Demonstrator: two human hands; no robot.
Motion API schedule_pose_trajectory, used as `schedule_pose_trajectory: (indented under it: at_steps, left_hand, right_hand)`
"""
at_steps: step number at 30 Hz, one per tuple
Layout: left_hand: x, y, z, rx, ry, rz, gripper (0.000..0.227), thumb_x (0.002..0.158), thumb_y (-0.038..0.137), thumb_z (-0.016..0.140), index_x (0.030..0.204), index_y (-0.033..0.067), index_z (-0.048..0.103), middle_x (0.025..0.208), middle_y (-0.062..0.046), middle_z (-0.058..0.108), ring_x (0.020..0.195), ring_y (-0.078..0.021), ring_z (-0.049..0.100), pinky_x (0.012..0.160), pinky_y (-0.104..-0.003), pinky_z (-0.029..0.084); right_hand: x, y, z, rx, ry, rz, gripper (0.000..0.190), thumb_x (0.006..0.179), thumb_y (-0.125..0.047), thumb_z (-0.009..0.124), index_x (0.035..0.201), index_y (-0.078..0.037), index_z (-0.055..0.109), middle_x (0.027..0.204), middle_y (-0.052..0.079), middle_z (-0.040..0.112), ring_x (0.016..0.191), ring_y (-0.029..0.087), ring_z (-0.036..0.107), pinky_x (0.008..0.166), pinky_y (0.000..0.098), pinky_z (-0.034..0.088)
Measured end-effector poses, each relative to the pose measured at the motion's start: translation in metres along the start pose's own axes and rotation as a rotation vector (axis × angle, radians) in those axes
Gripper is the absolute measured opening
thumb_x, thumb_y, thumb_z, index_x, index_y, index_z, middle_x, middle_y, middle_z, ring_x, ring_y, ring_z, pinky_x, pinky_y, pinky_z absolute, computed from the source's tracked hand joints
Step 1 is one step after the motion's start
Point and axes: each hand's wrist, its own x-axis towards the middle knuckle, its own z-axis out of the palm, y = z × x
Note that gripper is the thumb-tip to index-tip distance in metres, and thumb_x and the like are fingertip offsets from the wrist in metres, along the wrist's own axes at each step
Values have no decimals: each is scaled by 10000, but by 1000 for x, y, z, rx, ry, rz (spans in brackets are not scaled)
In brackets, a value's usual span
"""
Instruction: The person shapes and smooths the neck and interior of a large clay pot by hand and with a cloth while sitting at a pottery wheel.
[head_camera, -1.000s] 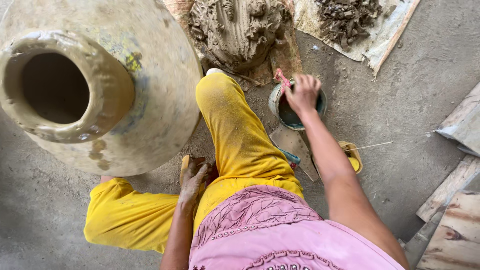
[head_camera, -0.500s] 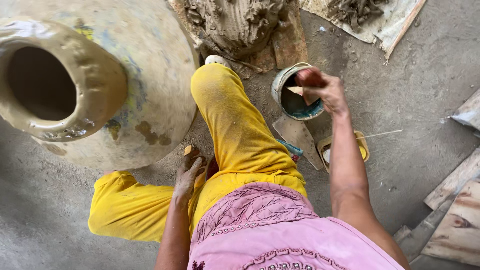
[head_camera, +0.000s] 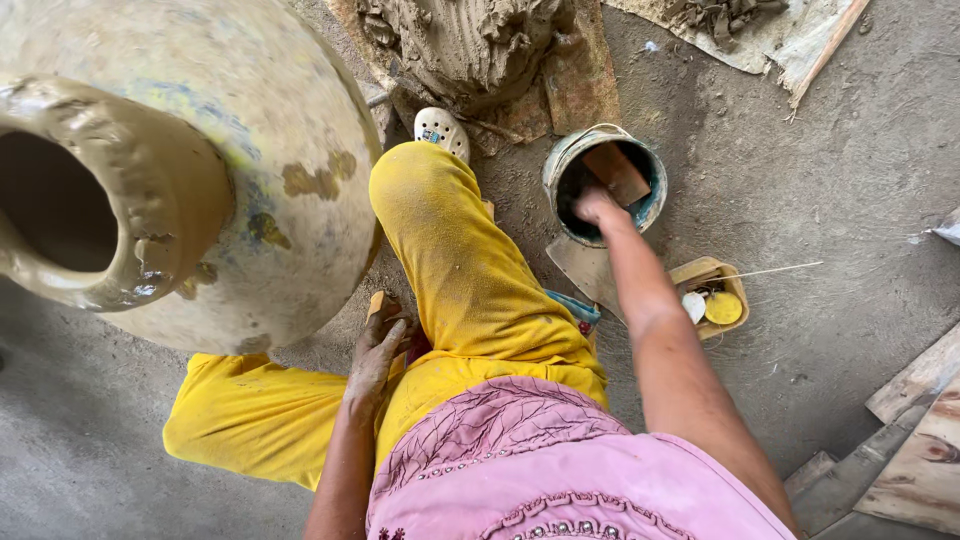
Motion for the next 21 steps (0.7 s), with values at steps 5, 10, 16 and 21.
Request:
schedule_pose_trajectory:
  at_steps: [5, 10, 16, 21]
  left_hand:
    - [5, 7, 2, 29, -6, -4, 464, 985, 202, 617, 1417, 60, 524, 1267, -112, 655, 1092, -194, 664, 918, -334, 537]
    - [9, 8, 8, 123, -36, 27, 445, 991, 207, 623, 1401, 55, 544, 1247, -123, 666, 1083, -203, 655, 922, -337, 533]
    - [9, -12, -2, 237, 0, 118, 444, 971, 210, 650, 1377, 52, 562, 1247, -115, 670, 1117, -204, 634, 958, -334, 522]
    - [7, -32, -16, 259, 46, 234, 434, 976, 183, 661, 1384, 72, 565, 1250, -97, 687, 1142, -187, 639, 981, -332, 521]
  right_hand:
    - [11, 2, 11, -56, 106, 73, 450, 816, 168, 398, 1053, -6, 739, 1070, 148, 753, 926, 263, 735, 734, 357, 634]
    - [-2, 14, -4, 106, 506, 66, 412, 839, 152, 410, 1043, -9, 731, 1051, 141, 745, 909, 254, 727, 725, 344, 624]
    - [-9, -5, 8, 142, 367, 150, 368, 867, 133, 425, 1032, -13, 721, 1028, 132, 735, 888, 242, 718, 714, 329, 612]
    - [0, -21, 9, 56, 291, 169, 333, 890, 117, 437, 1022, -16, 712, 1008, 125, 726, 870, 233, 710, 705, 317, 602]
